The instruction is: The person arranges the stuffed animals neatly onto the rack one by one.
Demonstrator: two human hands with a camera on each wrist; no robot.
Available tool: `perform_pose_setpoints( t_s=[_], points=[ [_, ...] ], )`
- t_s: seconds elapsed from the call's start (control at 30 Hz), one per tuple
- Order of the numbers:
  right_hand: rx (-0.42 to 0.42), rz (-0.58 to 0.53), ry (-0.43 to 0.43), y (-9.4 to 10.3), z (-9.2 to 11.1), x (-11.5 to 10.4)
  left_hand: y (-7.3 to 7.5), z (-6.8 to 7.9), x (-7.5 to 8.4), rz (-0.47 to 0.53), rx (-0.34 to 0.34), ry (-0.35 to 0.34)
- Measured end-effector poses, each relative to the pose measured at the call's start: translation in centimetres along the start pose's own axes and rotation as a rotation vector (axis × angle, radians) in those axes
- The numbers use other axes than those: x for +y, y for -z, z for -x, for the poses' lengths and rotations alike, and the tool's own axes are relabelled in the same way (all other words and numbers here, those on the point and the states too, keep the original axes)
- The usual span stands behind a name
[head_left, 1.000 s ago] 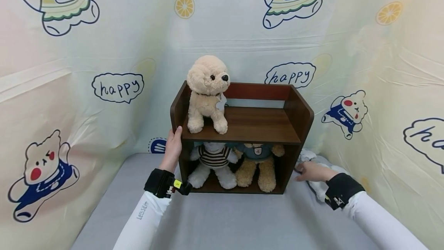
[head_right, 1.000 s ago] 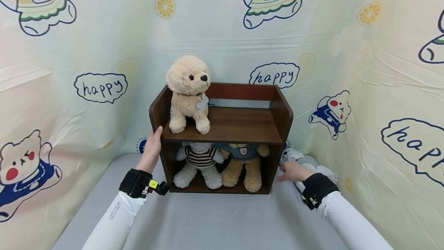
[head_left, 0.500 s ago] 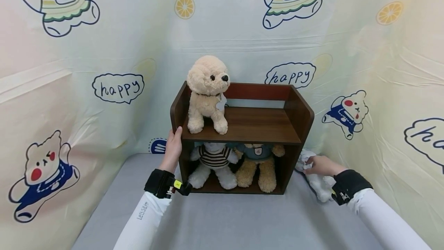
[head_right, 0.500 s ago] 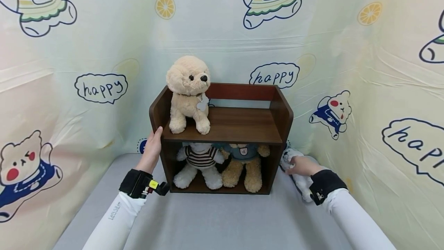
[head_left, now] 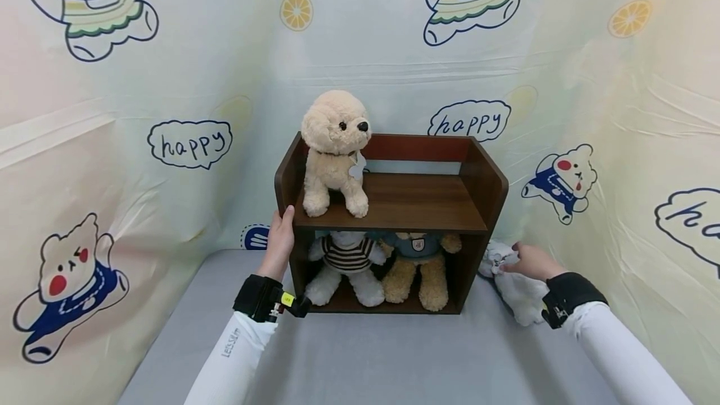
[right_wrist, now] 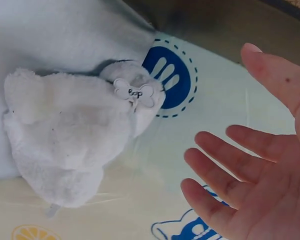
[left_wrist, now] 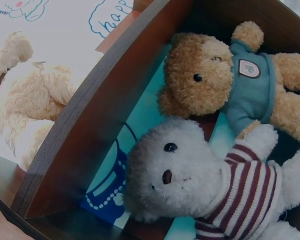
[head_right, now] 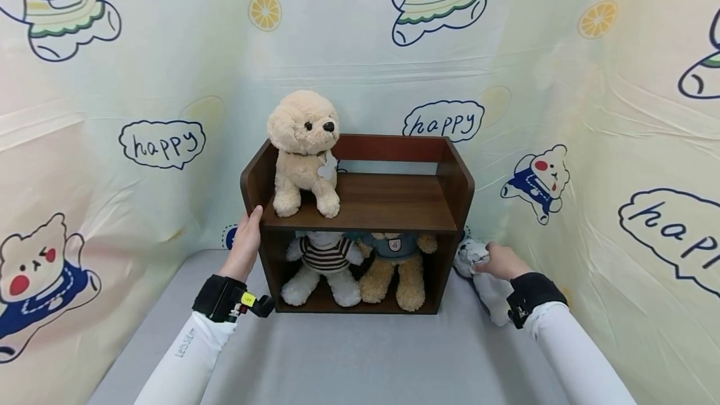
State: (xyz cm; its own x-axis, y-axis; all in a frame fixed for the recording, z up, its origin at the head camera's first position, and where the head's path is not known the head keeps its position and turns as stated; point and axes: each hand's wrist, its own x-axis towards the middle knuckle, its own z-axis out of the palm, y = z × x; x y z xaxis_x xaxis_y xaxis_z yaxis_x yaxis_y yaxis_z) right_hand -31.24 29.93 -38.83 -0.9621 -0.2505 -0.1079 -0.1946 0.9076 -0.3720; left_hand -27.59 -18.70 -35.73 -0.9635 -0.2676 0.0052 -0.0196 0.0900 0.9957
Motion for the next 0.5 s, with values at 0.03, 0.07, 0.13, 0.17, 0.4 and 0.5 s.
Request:
perform_pose_setpoints(
  t_s=[0.03,0.07,0.13,0.17,0.4,0.5],
  points=[
    [0.004,-0.006,-0.008,0.0,-0.1,0.1,0.0,0.0,0.0,-0.002,0.001,0.001],
    [0.009,-0.007,-0.015,-0.1,-0.2,0.3,0.0,0.0,0.0,-0.001,0.001,0.002],
    [0.020,-0.011,-0.033,-0.1,-0.3,0.7,0.0,-0.1,0.0,0.002,0.000,0.002],
    [0.027,-0.011,-0.040,-0.2,-0.4,0.9,0.0,-0.1,0.0,0.003,0.000,0.003],
    [0.032,-0.035,-0.070,-0.5,-0.8,2.0,0.1,-0.1,0.0,0.000,-0.004,0.018],
    [0.024,-0.047,-0.094,-0.5,-0.8,2.1,0.2,-0.1,0.0,0.003,-0.008,0.013]
  ],
)
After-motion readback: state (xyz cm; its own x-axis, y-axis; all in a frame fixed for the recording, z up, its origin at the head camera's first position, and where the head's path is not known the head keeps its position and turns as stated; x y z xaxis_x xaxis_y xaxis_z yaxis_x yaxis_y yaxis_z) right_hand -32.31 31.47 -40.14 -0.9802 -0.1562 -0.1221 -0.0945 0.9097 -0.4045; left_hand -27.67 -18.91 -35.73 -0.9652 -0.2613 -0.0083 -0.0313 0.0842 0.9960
